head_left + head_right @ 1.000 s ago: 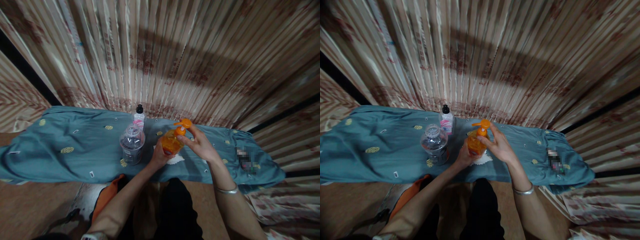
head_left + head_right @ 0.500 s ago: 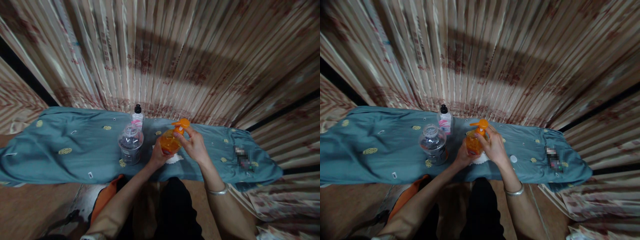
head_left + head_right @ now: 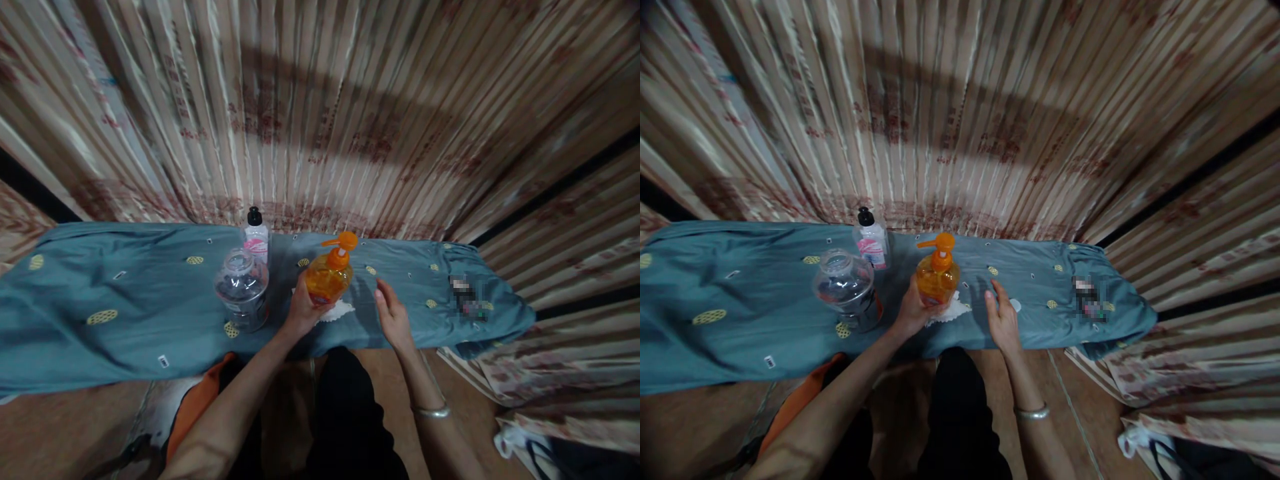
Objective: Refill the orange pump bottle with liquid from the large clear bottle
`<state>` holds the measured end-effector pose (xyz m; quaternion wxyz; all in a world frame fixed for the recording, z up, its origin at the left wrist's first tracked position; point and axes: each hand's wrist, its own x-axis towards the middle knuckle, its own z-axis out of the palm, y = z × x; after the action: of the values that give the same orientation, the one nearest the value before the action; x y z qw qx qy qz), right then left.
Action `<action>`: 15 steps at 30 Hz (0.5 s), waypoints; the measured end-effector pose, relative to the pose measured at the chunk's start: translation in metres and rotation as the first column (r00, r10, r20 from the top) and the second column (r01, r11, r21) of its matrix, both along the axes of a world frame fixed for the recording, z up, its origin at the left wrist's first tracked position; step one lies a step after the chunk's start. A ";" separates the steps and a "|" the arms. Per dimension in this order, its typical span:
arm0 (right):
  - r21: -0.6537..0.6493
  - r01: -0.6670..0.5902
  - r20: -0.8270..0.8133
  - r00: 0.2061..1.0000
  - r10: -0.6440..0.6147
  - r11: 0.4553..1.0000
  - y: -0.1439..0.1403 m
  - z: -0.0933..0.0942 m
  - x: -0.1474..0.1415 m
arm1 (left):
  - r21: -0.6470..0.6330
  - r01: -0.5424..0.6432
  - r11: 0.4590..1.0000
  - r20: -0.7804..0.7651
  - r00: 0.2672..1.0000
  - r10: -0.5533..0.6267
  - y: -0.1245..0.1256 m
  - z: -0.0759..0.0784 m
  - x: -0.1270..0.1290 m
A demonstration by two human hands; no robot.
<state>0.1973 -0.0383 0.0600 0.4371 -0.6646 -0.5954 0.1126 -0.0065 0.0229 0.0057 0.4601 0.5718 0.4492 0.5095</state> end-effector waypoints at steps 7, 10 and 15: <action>-0.095 0.087 0.025 0.996 -0.085 0.992 -0.032 -0.085 0.040 | -0.006 0.003 1.000 0.004 1.000 -0.003 0.002 -0.001 0.000; -0.154 0.029 0.039 0.999 -0.023 0.988 -0.015 -0.091 0.016 | -0.008 0.001 1.000 0.002 1.000 -0.001 0.002 -0.001 0.000; -0.212 -0.002 0.013 1.000 0.005 0.977 0.026 -0.091 -0.025 | -0.004 -0.016 1.000 -0.013 1.000 0.016 0.003 -0.001 0.001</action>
<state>0.1718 -0.0118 -0.0312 0.3595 -0.7071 -0.5841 0.1719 -0.0059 0.0261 0.0048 0.4542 0.5707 0.4578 0.5084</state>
